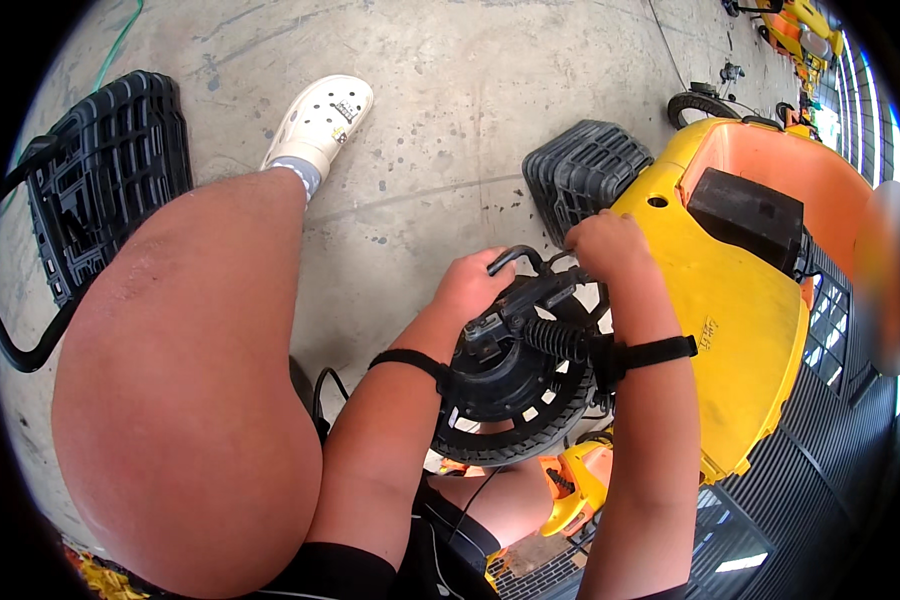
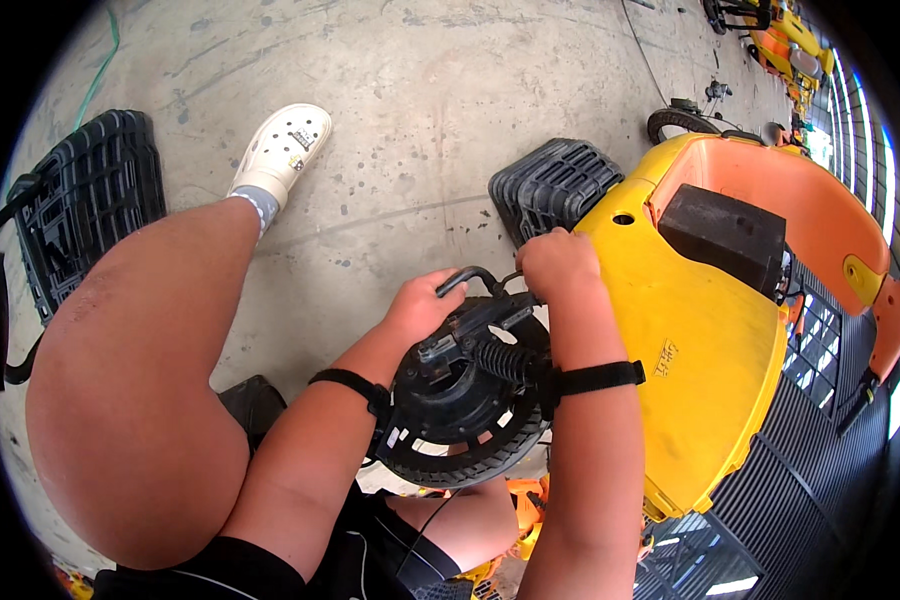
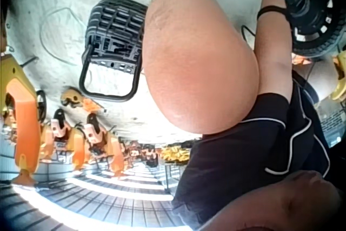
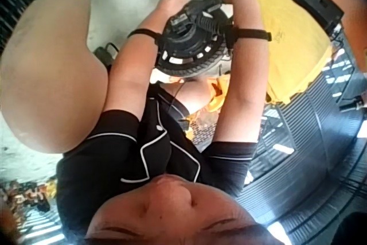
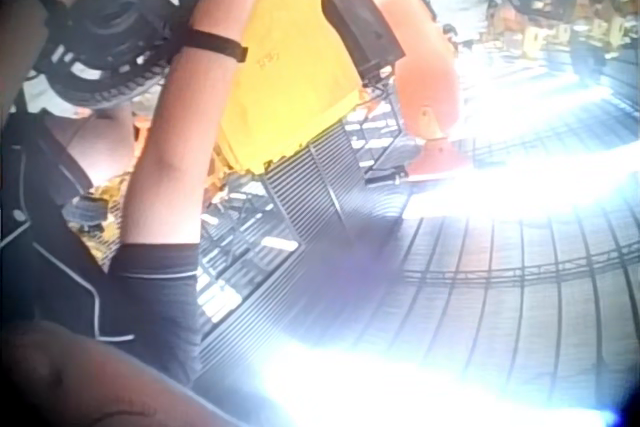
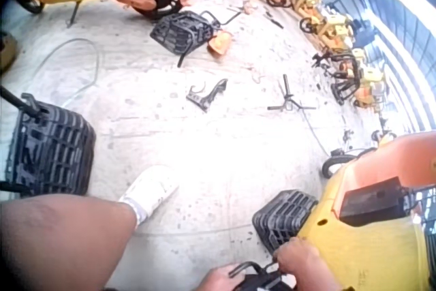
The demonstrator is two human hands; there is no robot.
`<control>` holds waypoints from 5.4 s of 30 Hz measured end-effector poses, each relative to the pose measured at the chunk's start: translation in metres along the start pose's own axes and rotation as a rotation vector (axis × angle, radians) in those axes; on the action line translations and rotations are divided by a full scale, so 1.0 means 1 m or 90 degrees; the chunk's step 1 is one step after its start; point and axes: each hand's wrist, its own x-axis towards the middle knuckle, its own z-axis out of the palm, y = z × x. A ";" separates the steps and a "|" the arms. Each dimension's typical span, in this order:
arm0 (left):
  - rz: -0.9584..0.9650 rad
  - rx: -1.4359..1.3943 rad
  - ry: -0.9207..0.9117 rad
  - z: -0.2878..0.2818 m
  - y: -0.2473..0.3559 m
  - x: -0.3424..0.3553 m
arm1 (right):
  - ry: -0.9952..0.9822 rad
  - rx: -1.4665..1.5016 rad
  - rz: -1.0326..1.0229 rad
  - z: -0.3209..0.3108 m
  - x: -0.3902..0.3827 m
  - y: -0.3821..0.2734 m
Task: The person sits on the floor and uses a wrench to tighten a bolt on the front wheel hub of a yellow electric scooter. The person repeatedly adjusts the wrench and checks the wheel alignment.
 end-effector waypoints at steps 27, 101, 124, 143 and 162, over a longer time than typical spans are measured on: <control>0.014 0.036 0.008 0.001 -0.008 0.001 | -0.078 0.060 -0.032 0.001 -0.006 0.003; 0.064 0.053 0.048 0.000 -0.022 0.006 | 0.174 0.091 0.224 -0.013 -0.048 -0.120; -0.024 -0.005 -0.008 0.000 0.009 -0.005 | -0.112 0.281 0.080 0.010 -0.014 0.010; -0.037 -0.018 -0.017 -0.001 0.003 -0.003 | -0.291 0.204 0.162 -0.014 0.035 0.008; 0.024 0.064 0.035 -0.002 -0.014 -0.001 | 0.153 0.050 0.274 0.032 -0.054 -0.111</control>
